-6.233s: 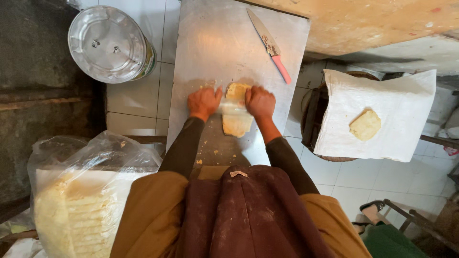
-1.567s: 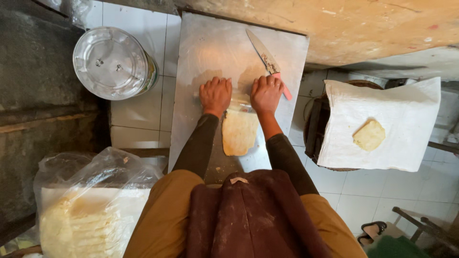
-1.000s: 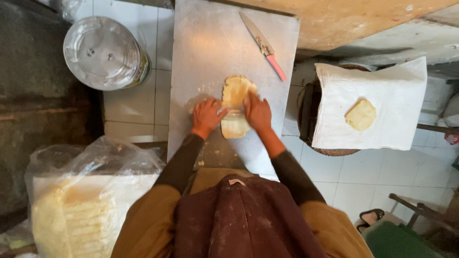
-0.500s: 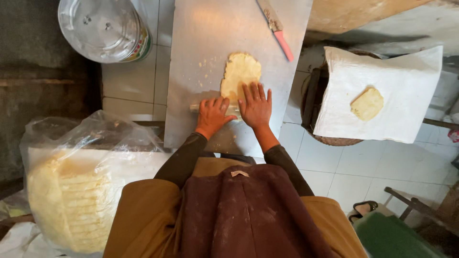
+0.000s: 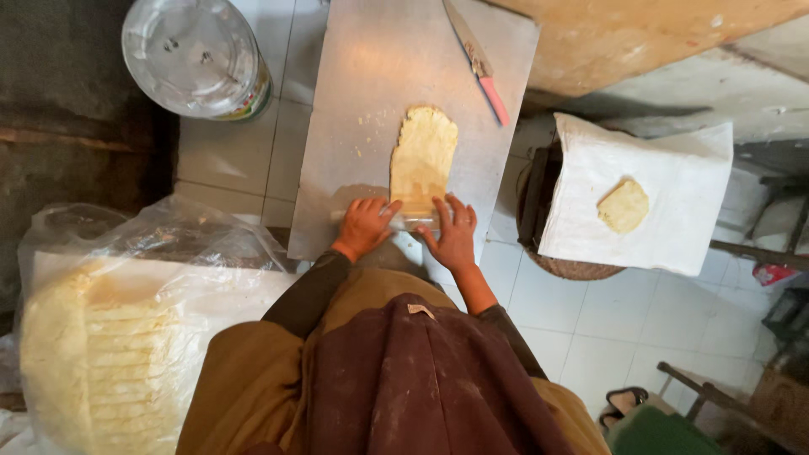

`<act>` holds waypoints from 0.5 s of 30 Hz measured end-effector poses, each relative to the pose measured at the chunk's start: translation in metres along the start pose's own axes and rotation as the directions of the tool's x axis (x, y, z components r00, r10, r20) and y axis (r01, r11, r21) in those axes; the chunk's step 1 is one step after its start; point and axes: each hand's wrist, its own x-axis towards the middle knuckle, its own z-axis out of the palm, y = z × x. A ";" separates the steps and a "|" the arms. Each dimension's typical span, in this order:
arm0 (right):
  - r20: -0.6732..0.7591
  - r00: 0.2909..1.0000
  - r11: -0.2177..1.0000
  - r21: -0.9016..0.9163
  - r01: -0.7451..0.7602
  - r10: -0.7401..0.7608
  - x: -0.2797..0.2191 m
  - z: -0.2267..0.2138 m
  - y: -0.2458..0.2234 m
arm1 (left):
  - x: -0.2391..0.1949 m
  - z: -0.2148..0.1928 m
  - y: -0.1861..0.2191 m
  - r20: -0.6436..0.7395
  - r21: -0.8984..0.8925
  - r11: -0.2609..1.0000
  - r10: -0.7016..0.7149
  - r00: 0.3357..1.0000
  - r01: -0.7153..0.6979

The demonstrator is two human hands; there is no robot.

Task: The person kneads and rolls out pieces of dough on a metal table by hand and using a glass bottle, then uses a knife to cut the flattened dough into smaller portions before placing them in a bag.

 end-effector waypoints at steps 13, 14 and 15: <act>-0.211 0.948 0.966 0.151 -0.210 0.239 0.106 0.062 0.081 | 0.173 -0.024 -0.117 -0.179 0.082 0.857 -0.489 0.854 0.508; -0.204 0.955 0.972 0.147 -0.186 0.213 0.117 0.063 0.080 | 0.184 -0.021 -0.120 -0.132 0.093 0.847 -0.511 0.850 0.523; -0.198 0.962 0.976 0.144 -0.161 0.188 0.129 0.064 0.081 | 0.194 -0.017 -0.121 -0.145 0.106 0.861 -0.482 0.864 0.497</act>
